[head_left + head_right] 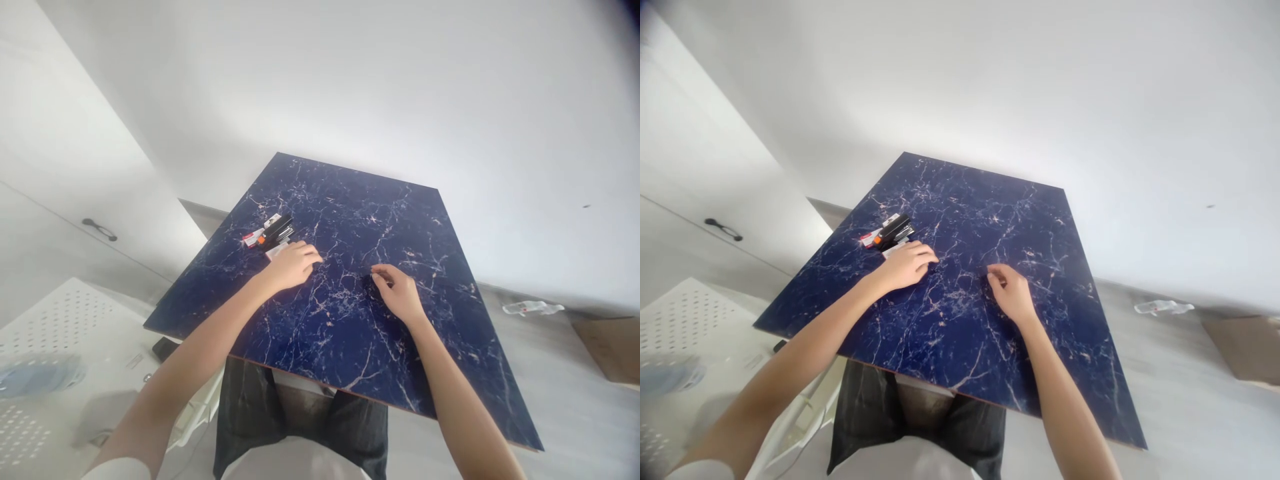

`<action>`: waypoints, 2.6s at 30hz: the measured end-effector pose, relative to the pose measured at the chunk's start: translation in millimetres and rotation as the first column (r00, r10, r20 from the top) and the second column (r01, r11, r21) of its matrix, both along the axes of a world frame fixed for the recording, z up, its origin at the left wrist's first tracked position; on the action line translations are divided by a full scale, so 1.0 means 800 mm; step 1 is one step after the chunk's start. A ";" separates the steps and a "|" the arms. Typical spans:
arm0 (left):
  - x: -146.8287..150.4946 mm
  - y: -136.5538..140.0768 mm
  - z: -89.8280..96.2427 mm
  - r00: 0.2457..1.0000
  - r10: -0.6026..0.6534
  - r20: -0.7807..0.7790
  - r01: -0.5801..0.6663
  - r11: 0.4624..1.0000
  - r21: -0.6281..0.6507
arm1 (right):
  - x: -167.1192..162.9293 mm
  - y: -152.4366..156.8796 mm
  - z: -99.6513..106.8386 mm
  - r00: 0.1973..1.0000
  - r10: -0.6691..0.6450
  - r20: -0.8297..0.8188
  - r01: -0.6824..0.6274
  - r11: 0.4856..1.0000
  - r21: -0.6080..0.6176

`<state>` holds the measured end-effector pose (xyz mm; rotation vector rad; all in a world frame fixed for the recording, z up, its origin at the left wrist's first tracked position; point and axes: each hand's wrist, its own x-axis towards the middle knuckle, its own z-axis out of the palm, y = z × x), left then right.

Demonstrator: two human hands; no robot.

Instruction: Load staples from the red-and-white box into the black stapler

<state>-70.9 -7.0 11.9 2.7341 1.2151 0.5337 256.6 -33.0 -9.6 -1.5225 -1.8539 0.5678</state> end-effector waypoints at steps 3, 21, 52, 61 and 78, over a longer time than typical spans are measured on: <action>0.043 -0.009 0.001 0.997 -0.044 0.058 0.045 0.999 -0.012 | -0.007 -0.005 0.000 0.997 0.064 0.034 -0.066 0.996 0.054; 0.094 -0.014 -0.029 0.986 -0.127 -0.110 0.107 0.980 -0.170 | -0.024 -0.020 -0.006 0.842 0.329 0.428 -0.343 0.938 -0.047; 0.089 -0.012 -0.023 0.980 -0.158 -0.122 0.131 0.971 -0.202 | -0.015 -0.020 0.008 0.827 0.389 0.407 -0.377 0.919 -0.111; 0.089 -0.012 -0.022 0.980 -0.155 -0.127 0.127 0.970 -0.209 | -0.014 -0.019 0.003 0.836 0.381 0.396 -0.381 0.921 -0.081; 0.089 -0.012 -0.021 0.975 -0.159 -0.153 0.124 0.969 -0.216 | -0.015 -0.019 0.003 0.826 0.384 0.413 -0.381 0.920 -0.094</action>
